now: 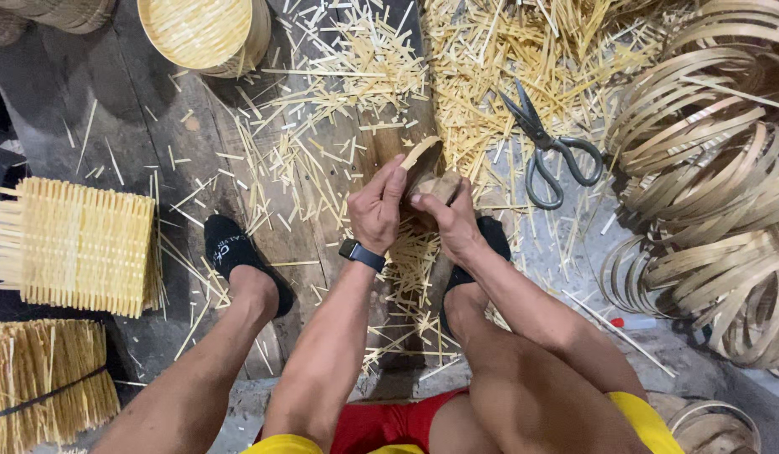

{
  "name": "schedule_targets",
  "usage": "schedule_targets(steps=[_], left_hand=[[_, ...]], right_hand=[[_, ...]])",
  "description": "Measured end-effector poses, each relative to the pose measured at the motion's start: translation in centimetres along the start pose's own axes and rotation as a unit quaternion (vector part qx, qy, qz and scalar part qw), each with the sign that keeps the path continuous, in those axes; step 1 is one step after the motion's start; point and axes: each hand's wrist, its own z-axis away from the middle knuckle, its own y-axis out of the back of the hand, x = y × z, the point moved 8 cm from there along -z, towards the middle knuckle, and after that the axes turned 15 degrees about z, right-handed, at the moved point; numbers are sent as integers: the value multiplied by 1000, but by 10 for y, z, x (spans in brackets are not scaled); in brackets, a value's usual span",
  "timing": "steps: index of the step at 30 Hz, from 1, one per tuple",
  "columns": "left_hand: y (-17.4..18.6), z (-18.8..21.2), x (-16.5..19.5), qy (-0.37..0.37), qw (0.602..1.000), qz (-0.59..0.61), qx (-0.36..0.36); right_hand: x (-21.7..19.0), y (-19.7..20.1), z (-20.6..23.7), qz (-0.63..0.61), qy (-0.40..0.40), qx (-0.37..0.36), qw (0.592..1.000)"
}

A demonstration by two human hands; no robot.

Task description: The person places a circular bamboo template on a rectangular woven mat, then uses shears to cut the mat into a circle. The process is repeated multiple times with new mats, and finished pieces are stacked.

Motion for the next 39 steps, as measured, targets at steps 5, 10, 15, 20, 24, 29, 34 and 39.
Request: schedule_targets(steps=[5,10,15,20,24,29,34,39], left_hand=[[-1,-4,-11,17,1000,-7,-10],[22,-8,-68,115,990,-5,79],[60,3,-136,271,949,-123,108],[94,-16,-130,74,973,-188,111],[109,-30,-120,-20,976,-196,95],[97,-31,-97,-77,955,-266,110],[-2,17,-88,-109,934,-336,-63],[-14,45,-111,-94,912,-373,-139]], right_hand=[[-10,2,2,-11,-25,4,1000],[-54,13,25,378,127,93,912],[-34,11,35,82,-7,-53,995],[-35,62,35,-31,78,-16,996],[-15,90,40,-33,88,40,995],[18,82,52,-50,30,18,998],[30,75,53,5,59,11,998],[26,80,49,82,89,25,992]])
